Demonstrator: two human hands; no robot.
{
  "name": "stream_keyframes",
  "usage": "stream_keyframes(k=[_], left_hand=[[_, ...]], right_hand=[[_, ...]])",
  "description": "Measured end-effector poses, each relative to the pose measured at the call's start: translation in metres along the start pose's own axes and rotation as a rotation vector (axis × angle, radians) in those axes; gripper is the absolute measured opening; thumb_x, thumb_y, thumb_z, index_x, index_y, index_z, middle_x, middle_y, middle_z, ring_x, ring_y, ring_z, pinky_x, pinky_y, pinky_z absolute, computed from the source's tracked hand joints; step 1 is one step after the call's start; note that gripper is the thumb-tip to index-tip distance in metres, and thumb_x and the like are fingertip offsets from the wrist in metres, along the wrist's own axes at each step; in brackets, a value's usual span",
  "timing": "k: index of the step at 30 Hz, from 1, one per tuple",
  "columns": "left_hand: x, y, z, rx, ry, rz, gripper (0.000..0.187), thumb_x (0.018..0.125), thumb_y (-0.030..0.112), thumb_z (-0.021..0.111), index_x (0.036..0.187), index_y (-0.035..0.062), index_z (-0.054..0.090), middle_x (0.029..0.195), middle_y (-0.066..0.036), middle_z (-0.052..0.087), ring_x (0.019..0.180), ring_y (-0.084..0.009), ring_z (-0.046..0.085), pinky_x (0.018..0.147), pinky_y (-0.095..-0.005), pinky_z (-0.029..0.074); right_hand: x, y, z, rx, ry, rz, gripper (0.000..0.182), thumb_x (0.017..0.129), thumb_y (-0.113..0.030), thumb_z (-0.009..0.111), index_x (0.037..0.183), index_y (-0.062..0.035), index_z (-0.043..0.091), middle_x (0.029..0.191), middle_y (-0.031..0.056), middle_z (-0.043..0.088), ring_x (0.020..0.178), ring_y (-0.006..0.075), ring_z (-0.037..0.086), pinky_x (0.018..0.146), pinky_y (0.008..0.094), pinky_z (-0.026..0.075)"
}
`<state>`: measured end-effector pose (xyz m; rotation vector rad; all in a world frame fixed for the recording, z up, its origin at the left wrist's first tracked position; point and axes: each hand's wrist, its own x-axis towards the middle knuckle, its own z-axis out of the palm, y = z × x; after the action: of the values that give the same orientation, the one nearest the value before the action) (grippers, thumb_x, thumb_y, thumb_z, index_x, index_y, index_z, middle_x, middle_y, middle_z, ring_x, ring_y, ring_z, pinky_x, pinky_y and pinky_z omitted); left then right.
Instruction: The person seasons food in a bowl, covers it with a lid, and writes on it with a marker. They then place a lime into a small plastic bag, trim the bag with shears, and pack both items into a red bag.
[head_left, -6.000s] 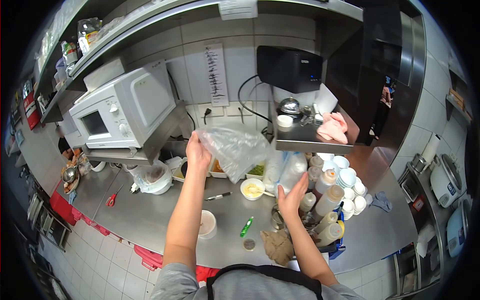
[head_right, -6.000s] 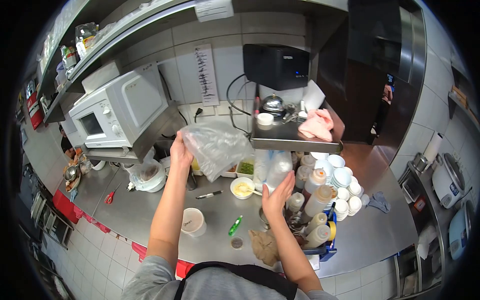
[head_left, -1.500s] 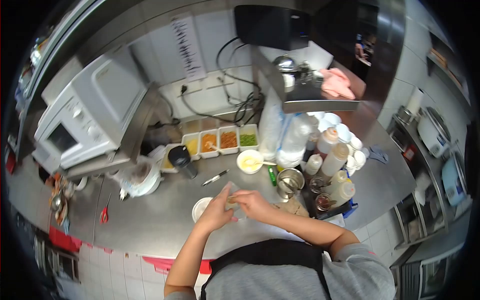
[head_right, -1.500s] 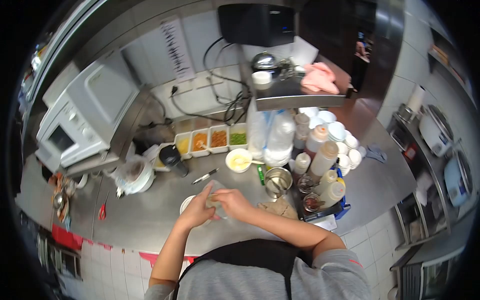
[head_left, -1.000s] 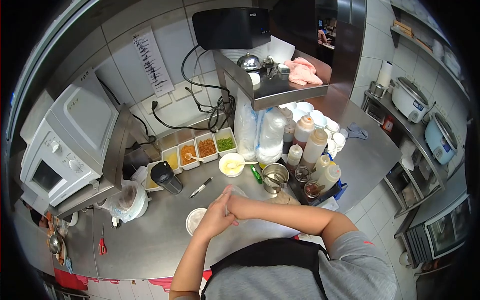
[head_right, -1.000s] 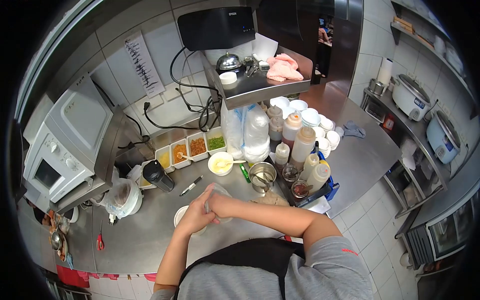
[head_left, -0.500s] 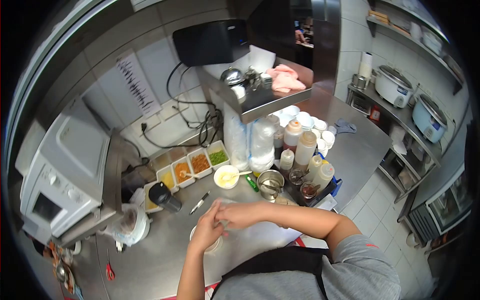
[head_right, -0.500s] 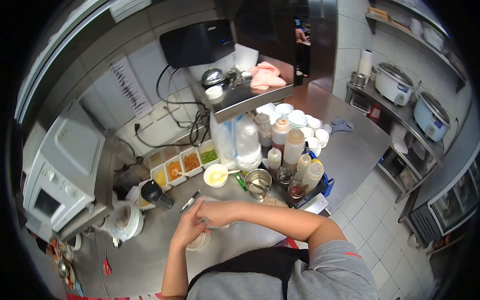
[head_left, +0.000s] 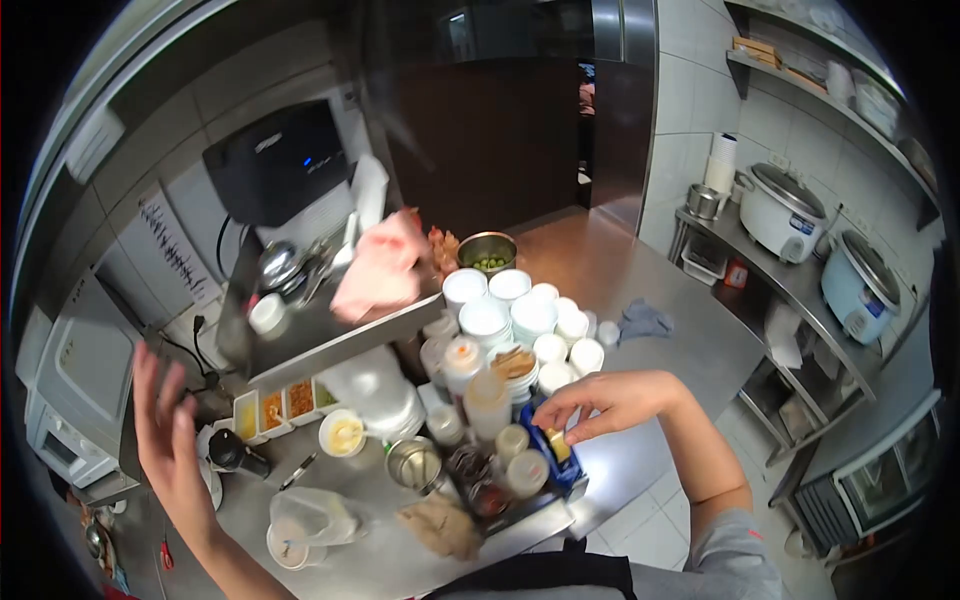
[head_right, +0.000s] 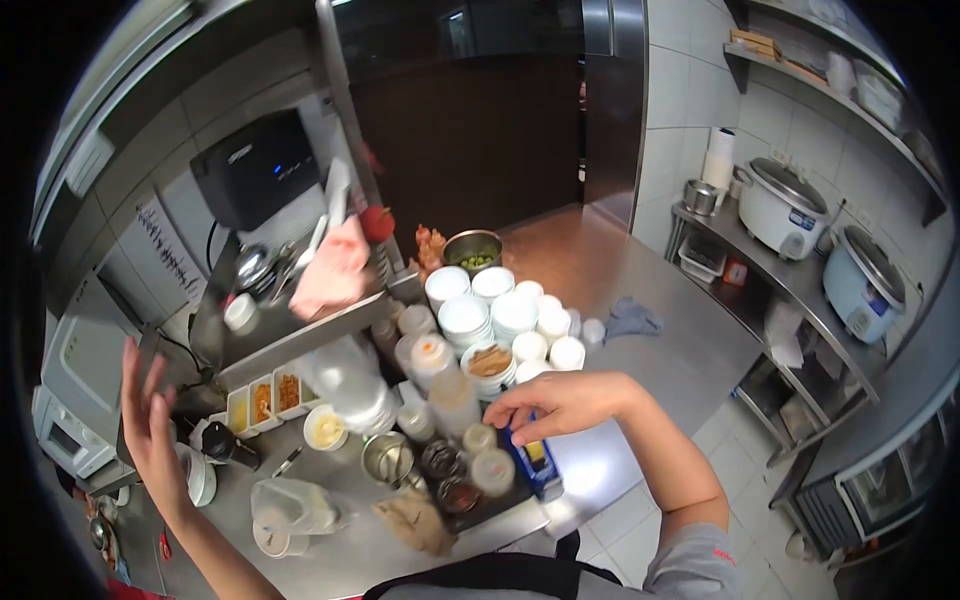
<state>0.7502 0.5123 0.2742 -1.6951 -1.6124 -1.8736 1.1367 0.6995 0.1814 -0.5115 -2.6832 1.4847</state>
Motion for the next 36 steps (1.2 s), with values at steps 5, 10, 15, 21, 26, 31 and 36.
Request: stream_keyframes(k=[5, 10, 15, 21, 26, 31, 36], left_hand=[[0.056, -0.029, 0.081, 0.126, 0.288, -0.03, 0.042, 0.098, 0.018, 0.045, 0.135, -0.001, 0.041, 0.138, -0.012, 0.043, 0.124, -0.0204, 0.044, 0.105, -0.0324, 0.029], [0.054, -0.064, 0.092, 0.17, 0.474, 0.022, 0.036, 0.099, 0.016, 0.041, 0.129, -0.0023, 0.045, 0.132, -0.014, 0.047, 0.122, -0.0225, 0.047, 0.104, -0.0325, 0.032], [0.047, -0.075, 0.086, 0.284, 0.509, 0.065, 0.032, 0.098, 0.011, 0.037, 0.125, -0.004, 0.046, 0.128, -0.014, 0.05, 0.116, -0.0226, 0.052, 0.102, -0.0328, 0.035], [0.041, -0.079, 0.077, 0.503, 0.562, 0.066, 0.024, 0.096, 0.005, 0.041, 0.115, -0.0043, 0.053, 0.113, -0.009, 0.056, 0.106, -0.0177, 0.055, 0.097, -0.0296, 0.039], [0.034, -0.087, 0.049, 0.479, 0.529, 0.063, 0.021, 0.097, 0.006, 0.042, 0.112, -0.0038, 0.053, 0.111, -0.009, 0.056, 0.107, -0.0185, 0.054, 0.097, -0.0307, 0.039], [0.034, -0.083, 0.042, 0.455, 0.552, 0.009, 0.018, 0.097, 0.008, 0.043, 0.107, -0.0024, 0.053, 0.109, -0.008, 0.057, 0.108, -0.0174, 0.053, 0.099, -0.0317, 0.038], [0.033, -0.081, 0.037, 0.437, 0.519, 0.024, 0.016, 0.098, 0.008, 0.043, 0.103, -0.0016, 0.055, 0.105, -0.006, 0.057, 0.103, -0.0139, 0.053, 0.097, -0.0286, 0.037]], right_hand=[[-0.015, 0.131, -0.084, -0.037, -0.052, 0.132, 0.044, 0.088, -0.024, 0.061, 0.125, -0.0039, 0.051, 0.113, 0.011, 0.061, 0.096, 0.0215, 0.062, 0.082, 0.032, 0.049], [0.022, 0.206, -0.16, -0.316, -0.07, 0.249, 0.042, 0.087, -0.023, 0.06, 0.123, -0.004, 0.053, 0.109, 0.0123, 0.064, 0.098, 0.0223, 0.061, 0.086, 0.0323, 0.047], [0.102, 0.276, -0.226, -0.434, 0.107, 0.164, 0.029, 0.08, -0.014, 0.06, 0.107, -0.0058, 0.066, 0.099, 0.0132, 0.068, 0.092, 0.0253, 0.065, 0.081, 0.0341, 0.05], [0.247, 0.366, -0.288, -0.492, 0.448, 0.104, 0.026, 0.073, 0.001, 0.057, 0.095, -0.0037, 0.069, 0.093, 0.0192, 0.067, 0.087, 0.0309, 0.065, 0.076, 0.0373, 0.052], [0.344, 0.427, -0.283, -0.57, 0.508, 0.305, 0.025, 0.074, 0.002, 0.057, 0.095, -0.0047, 0.068, 0.097, 0.0234, 0.064, 0.088, 0.0368, 0.063, 0.078, 0.0398, 0.052], [0.36, 0.423, -0.272, -0.722, 0.146, 0.51, 0.056, 0.075, -0.026, 0.065, 0.128, -0.0173, 0.053, 0.124, 0.0178, 0.055, 0.12, 0.0263, 0.051, 0.1, 0.0411, 0.04], [0.376, 0.438, -0.28, -0.718, -0.031, 0.426, 0.055, 0.067, -0.028, 0.069, 0.12, -0.0187, 0.055, 0.113, 0.0091, 0.062, 0.104, 0.0271, 0.059, 0.091, 0.0377, 0.046]])
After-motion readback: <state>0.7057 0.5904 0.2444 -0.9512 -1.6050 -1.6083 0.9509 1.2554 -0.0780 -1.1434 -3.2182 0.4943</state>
